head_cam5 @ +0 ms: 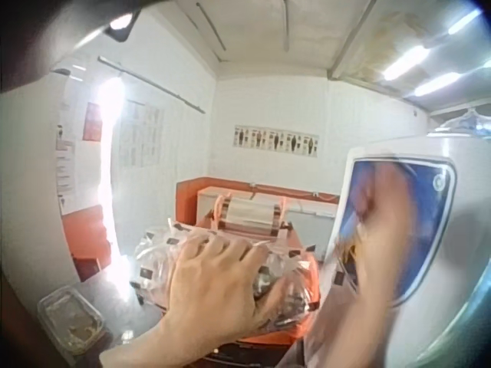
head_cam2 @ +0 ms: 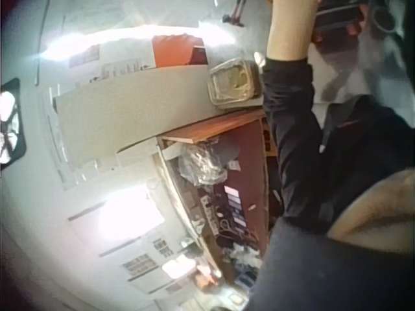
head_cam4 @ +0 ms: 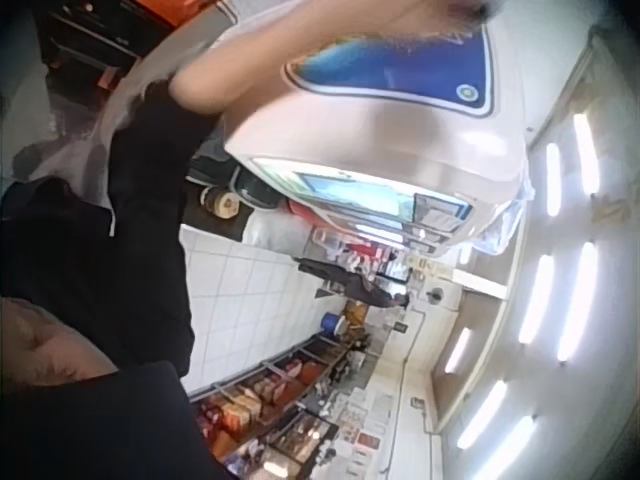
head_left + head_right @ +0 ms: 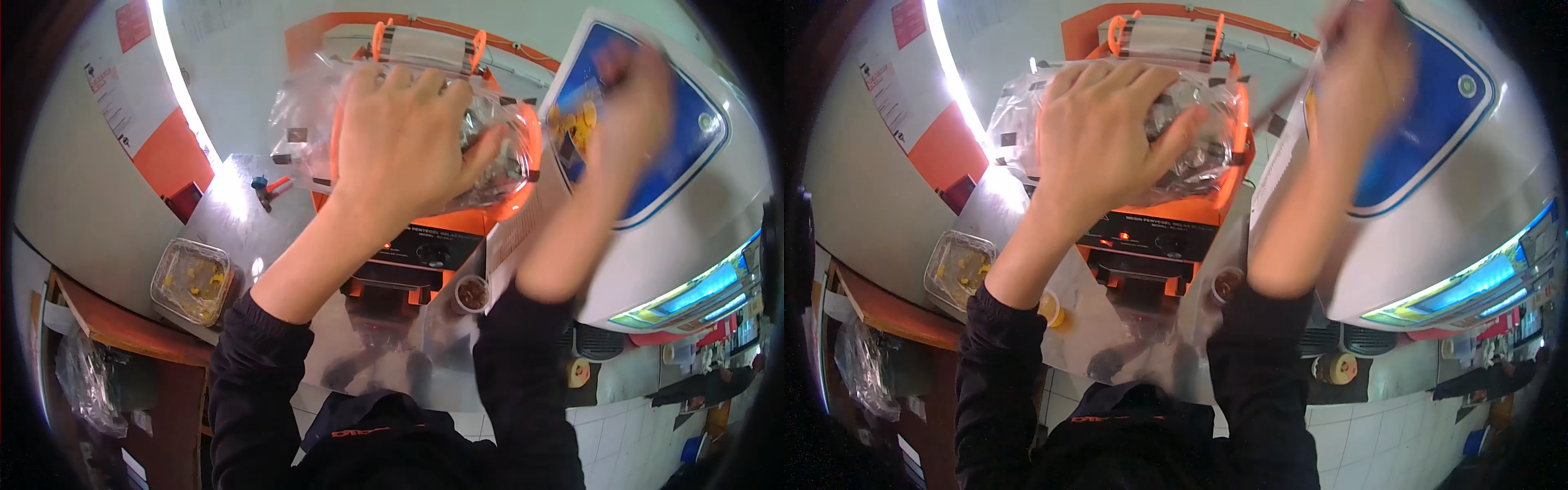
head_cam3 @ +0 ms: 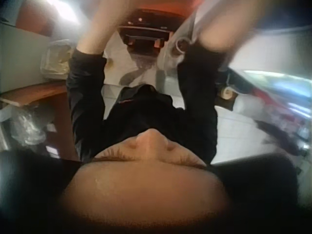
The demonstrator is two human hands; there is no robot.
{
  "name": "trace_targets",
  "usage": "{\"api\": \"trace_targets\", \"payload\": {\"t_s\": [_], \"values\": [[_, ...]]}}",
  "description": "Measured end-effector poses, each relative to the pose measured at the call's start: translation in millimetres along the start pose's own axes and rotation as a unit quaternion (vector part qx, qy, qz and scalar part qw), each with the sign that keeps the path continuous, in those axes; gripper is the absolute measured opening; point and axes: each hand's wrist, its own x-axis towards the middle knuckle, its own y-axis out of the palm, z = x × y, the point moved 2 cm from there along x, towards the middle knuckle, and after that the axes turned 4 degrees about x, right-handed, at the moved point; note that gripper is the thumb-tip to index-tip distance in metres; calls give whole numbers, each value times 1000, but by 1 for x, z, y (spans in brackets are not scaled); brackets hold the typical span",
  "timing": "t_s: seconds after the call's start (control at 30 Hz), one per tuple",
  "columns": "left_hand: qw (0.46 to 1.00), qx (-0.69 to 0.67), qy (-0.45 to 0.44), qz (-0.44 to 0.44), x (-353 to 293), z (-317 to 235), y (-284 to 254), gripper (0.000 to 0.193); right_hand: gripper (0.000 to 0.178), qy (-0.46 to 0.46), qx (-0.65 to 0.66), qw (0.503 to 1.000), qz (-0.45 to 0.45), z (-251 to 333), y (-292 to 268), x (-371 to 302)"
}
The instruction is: The person prepares iced drinks by scooping ice into plastic cups from a bucket, filling the cups with beverages from a dispenser, and then sealing the lids on the cups using a heat-sealing machine.
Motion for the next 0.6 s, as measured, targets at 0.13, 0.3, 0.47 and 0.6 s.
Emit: {"api": "trace_targets", "payload": {"t_s": [0.13,0.3,0.47,0.6], "values": [[998,-51,-8,-26,23,-26,18,37,29,103,23,977,185,-144,-7,170],[999,-5,-36,3,2,4,15,36,25,-22,-101,994,22,-145,-86,-147],[998,-37,-30,32,2,-3,13,30,22,455,105,878,-104,-112,-88,-376],[994,-90,13,-55,4,-1,12,48,17,615,395,679,-71,-142,-82,-380]]}}
